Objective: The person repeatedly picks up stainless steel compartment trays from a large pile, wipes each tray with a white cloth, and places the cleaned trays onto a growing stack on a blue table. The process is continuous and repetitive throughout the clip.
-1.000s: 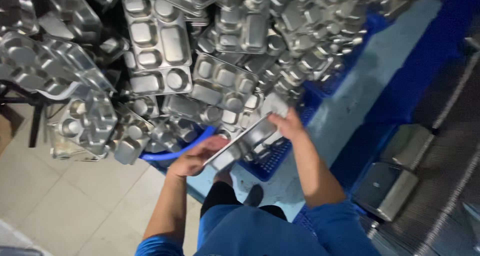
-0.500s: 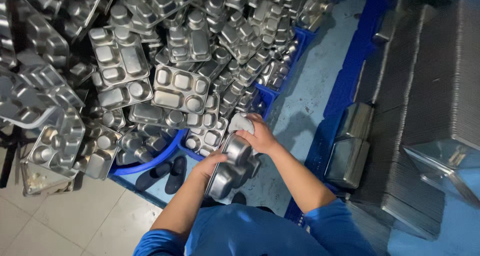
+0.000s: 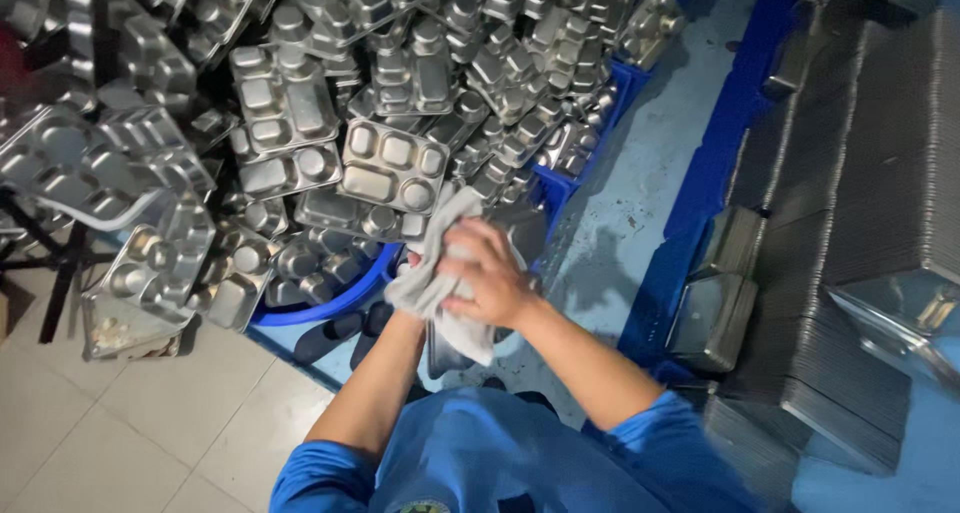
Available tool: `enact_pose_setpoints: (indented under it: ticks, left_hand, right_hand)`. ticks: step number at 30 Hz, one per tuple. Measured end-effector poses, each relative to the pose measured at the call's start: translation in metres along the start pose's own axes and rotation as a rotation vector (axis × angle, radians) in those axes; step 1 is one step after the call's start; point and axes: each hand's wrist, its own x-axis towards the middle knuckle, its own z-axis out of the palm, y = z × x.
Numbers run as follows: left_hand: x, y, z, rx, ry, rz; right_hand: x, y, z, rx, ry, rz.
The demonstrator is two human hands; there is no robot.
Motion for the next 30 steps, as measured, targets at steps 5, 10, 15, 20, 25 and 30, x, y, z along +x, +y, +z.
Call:
enact_pose_setpoints:
  ticks: [5, 10, 15, 20, 25, 30]
  left_hand:
    - [-0.03, 0.061, 0.044, 0.816, -0.067, 0.08]
    - [-0.043, 0.103, 0.056, 0.609, 0.029, 0.235]
    - [-0.03, 0.132, 0.024, 0.278, 0.084, 0.206]
    - [-0.035, 0.156, 0.034, 0.398, 0.036, 0.296]
    - [-0.021, 0.183, 0.04, 0.51, -0.036, 0.329]
    - [-0.018, 0.19, -0.008, 0.027, 0.093, 0.074]
  right_hand:
    - [-0.021, -0.023, 0.09, 0.61, 0.472, 0.681]
    - [-0.023, -0.053, 0.119, 0.621, 0.213, 0.819]
    - [0.003, -0.074, 0.103, 0.09, -0.15, 0.477]
    - [0.028, -0.074, 0.112, -0.008, -0.201, 0.437]
    - [0.021, -0.071, 0.15, 0.296, 0.004, 1.044]
    - [-0.001, -0.069, 0.145, 0.207, 0.147, 1.064]
